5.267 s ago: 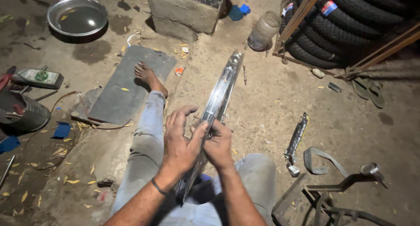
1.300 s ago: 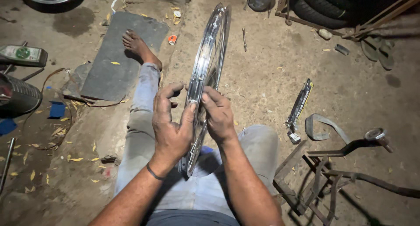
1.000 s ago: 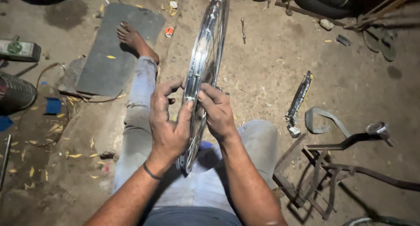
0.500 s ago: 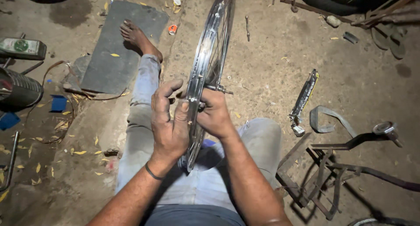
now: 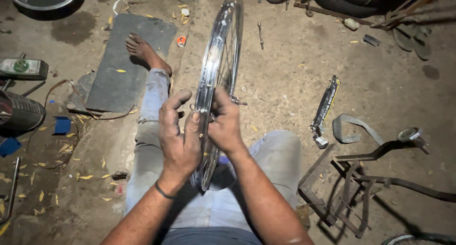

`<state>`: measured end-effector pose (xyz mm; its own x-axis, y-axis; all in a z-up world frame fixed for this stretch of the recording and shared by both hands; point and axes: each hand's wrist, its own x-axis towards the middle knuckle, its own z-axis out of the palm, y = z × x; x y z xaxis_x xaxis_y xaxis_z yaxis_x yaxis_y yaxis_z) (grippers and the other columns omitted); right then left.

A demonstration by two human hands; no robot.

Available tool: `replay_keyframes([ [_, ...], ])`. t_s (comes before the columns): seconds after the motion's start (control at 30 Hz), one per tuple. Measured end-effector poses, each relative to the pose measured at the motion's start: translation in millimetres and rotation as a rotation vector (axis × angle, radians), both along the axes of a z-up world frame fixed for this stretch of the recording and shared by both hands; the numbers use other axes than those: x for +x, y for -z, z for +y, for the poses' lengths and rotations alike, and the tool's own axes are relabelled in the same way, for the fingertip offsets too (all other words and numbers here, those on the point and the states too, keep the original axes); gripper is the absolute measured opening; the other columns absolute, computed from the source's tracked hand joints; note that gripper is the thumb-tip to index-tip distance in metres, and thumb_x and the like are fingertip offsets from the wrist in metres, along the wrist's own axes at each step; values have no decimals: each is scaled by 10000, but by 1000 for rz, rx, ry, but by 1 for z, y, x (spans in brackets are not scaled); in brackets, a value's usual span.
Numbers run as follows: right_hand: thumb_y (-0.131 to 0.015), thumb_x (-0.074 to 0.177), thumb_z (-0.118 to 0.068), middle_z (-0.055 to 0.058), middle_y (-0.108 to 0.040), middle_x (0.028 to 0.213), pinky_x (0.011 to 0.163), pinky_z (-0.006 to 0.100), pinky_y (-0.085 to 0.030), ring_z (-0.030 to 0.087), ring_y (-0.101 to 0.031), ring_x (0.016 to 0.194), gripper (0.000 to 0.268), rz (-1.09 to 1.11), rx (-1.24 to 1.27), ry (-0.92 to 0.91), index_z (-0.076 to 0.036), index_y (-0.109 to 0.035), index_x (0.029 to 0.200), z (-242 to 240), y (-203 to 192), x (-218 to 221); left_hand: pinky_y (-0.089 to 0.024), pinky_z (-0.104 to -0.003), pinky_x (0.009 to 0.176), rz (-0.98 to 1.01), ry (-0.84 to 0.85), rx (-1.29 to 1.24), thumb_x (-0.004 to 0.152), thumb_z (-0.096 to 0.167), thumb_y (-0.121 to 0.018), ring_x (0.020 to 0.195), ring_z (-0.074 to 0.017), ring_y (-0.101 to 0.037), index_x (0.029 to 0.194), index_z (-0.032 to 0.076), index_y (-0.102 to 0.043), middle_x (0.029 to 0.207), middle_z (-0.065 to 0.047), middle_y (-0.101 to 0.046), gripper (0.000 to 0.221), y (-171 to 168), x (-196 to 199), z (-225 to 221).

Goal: The person holds a bicycle wheel rim by hand and manually adjusts or aligns the spokes.

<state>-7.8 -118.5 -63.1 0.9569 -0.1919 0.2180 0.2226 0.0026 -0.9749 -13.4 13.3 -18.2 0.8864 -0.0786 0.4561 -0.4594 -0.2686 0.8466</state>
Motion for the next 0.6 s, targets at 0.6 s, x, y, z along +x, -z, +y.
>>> replay_keyframes([
  [0.6, -739, 868, 6, 19, -686, 1051, 896, 259, -536, 107, -638, 985, 255, 45, 84, -173, -21, -668, 1112, -4, -4, -10, -510, -388, 931, -54, -23, 32, 941, 151, -674, 1091, -294, -622, 1312, -11, -547, 1195, -174, -626, 424, 11, -32, 15],
])
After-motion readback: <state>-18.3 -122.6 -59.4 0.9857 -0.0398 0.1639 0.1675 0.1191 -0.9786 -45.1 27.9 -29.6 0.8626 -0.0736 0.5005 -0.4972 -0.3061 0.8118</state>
